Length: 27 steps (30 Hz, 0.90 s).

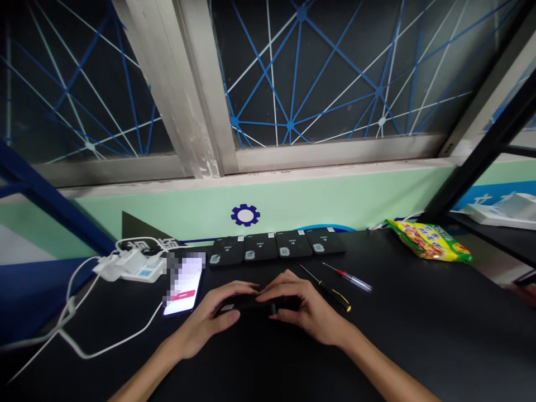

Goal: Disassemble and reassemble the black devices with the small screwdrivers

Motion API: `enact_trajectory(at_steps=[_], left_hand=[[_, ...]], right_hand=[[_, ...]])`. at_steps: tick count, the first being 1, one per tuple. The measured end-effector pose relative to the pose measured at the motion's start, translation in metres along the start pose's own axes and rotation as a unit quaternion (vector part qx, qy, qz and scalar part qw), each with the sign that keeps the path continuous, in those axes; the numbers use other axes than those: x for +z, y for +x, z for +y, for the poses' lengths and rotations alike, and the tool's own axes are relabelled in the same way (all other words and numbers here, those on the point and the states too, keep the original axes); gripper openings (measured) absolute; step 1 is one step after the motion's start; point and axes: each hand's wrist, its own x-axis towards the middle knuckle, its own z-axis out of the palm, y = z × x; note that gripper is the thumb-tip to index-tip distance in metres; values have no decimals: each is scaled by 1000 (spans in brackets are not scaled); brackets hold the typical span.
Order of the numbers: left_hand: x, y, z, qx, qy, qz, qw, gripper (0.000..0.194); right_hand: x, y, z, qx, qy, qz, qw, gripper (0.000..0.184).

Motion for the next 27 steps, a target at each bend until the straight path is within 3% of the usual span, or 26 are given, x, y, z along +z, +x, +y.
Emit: enact_trajectory(at_steps=[3,7,9,11,17,21,27], left_hand=[[2,-1,-5,40,73,-17,996,71],[8,-5,-11,60,125,-17,990,115],[12,-8,-11,48,136,-16,989,123],[15,-9,-11,40,143,-19,989,126],[14,-11,-12,-3,169,-27,985,133],[5,-10,-19,-39,161,-27,986,128],[12,-7,-15,13,142,16,990,114]], right_hand=[[-3,-1,6,15,-23,-29,999,33],[-6,-5,14,32,-29,-74,996,94],[-8,-6,16,37,-10,-99,994,104],[-9,-6,17,55,5,-102,993,96],[-2,-2,17,96,-32,-28,994,54],[2,-3,21,104,-55,-5,993,46],[5,-3,25,106,31,30,993,40]])
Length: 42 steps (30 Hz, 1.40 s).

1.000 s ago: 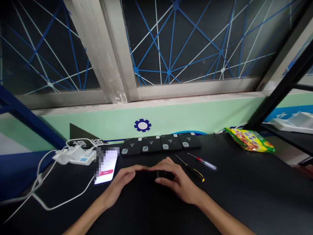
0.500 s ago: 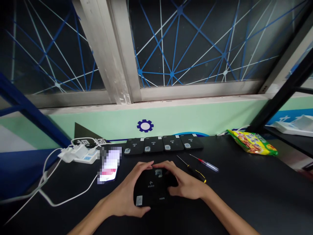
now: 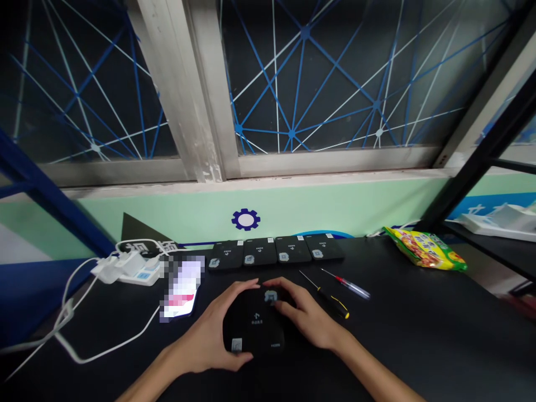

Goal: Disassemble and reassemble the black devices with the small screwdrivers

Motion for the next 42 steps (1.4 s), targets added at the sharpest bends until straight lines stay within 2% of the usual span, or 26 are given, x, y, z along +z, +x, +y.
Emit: enact_trajectory(at_steps=[5,6,10,12,19,29,42], left_hand=[[3,1,0,-31,-66,23,997,108],[3,2,-1,-50,-95,30,994,100],[2,8,-6,-145,-203,82,965,49],[2,11,-8,-174,-243,85,951,42],[4,14,-11,-179,-292,89,935,34],[1,13,-16,-195,-328,72,922,41],[3,12,-20,-191,-314,77,927,39]], right_hand=[[3,3,-2,18,72,0,997,41],[4,4,-1,20,82,0,996,41],[6,4,0,26,112,6,993,39],[7,3,0,26,119,15,992,37],[8,4,-3,52,121,29,991,35],[10,3,-5,47,111,42,992,35],[9,3,-2,42,111,35,992,33]])
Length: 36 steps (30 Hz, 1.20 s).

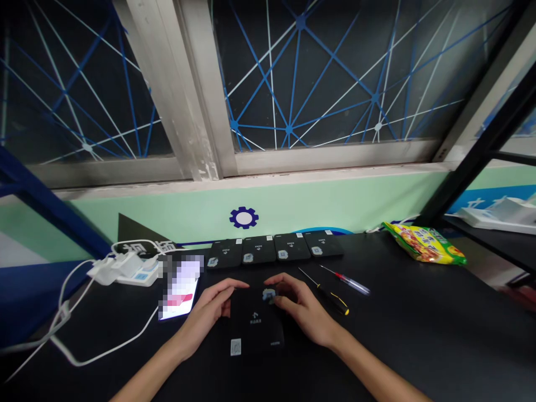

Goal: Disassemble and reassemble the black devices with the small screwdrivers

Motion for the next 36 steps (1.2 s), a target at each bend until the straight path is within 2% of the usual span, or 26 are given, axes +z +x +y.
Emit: enact_trajectory(at_steps=[24,36], left_hand=[[5,-2,7,6,11,20,1000,34],[5,-2,6,1,21,14,1000,38]], right_hand=[[2,-1,-4,-3,-2,-4,1000,34],[2,0,-5,-5,29,4,1000,25]])
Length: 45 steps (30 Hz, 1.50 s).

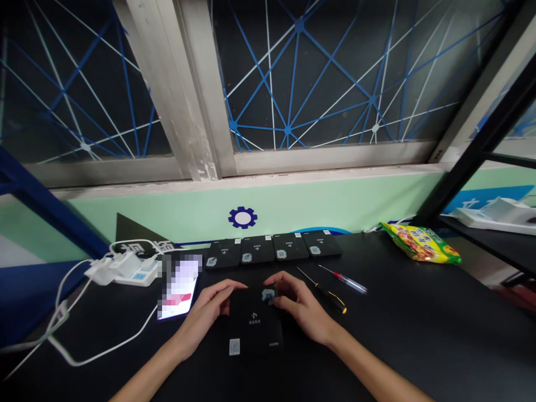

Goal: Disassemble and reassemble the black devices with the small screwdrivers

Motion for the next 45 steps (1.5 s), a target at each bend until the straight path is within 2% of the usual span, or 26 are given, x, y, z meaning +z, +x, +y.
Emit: enact_trajectory(at_steps=[35,45], left_hand=[[1,1,0,10,21,16,1000,41],[0,-1,3,23,51,17,998,41]], right_hand=[[1,0,4,-8,11,8,1000,21],[-2,2,10,-5,-3,49,999,25]])
